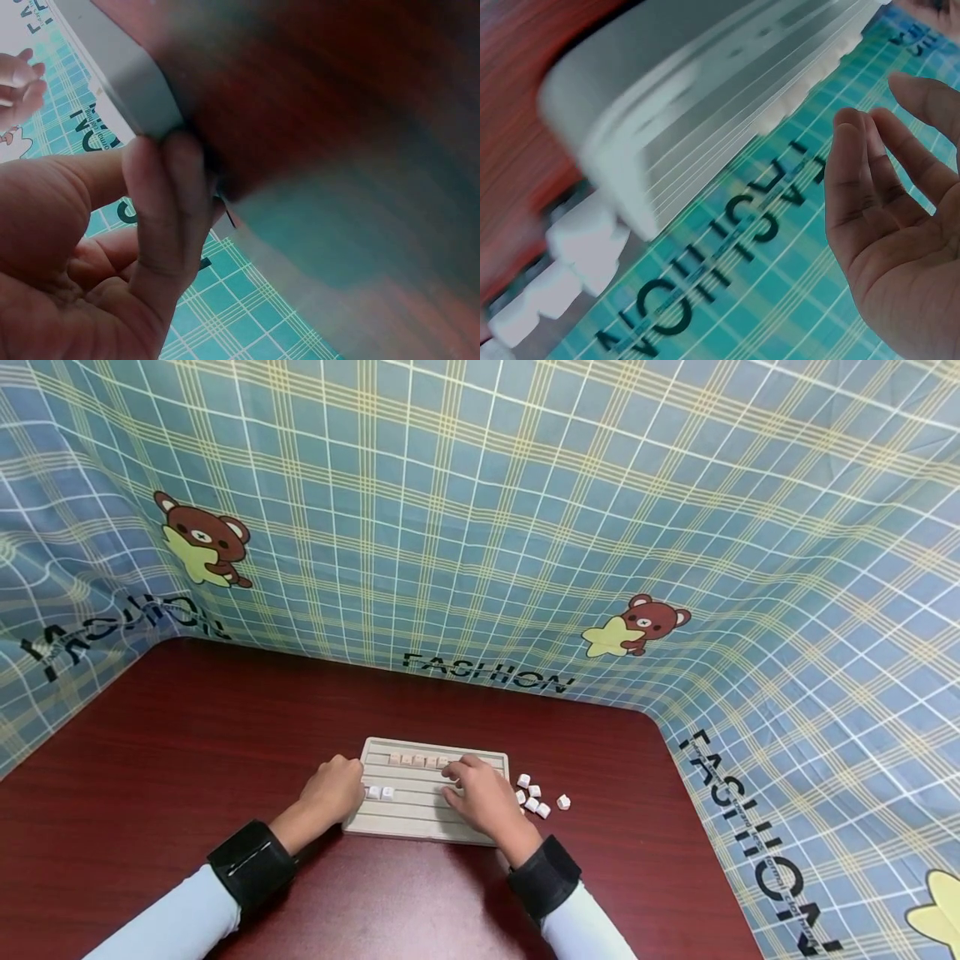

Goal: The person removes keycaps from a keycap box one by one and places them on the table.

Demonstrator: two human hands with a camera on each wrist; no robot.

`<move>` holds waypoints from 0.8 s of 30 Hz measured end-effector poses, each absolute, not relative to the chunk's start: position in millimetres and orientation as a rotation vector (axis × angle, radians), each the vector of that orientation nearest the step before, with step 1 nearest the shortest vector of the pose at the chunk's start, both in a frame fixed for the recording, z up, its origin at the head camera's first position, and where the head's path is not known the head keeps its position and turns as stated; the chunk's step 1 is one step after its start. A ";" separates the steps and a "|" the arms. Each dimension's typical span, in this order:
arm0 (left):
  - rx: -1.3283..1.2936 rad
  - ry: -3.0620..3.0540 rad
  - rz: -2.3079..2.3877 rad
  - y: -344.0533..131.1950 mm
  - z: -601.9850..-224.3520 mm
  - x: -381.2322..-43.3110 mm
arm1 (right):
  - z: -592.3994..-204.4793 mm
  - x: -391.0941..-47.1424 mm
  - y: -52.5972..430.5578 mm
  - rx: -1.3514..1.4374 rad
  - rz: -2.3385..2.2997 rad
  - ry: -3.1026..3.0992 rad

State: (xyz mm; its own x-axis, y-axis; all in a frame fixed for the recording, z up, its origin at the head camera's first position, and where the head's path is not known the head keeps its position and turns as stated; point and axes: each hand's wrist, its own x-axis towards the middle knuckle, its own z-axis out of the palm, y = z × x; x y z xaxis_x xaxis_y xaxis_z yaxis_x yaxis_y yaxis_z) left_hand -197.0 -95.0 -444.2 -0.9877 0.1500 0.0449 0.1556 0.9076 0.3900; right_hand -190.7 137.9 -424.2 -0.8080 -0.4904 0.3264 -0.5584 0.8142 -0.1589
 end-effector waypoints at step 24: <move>-0.285 -3.034 -0.604 -97.0 -445.2 -198.0 | -435.7 -192.0 74.3 0.952 0.263 -2.727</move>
State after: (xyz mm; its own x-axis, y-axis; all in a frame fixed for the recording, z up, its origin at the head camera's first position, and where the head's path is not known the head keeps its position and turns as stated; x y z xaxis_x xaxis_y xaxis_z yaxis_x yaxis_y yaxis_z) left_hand -198.0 -97.0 -445.2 -0.9826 0.1721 0.0700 0.1858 0.9077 0.3762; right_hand -192.0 74.3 -435.7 -0.7585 -0.5868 0.2835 -0.6301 0.7714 -0.0893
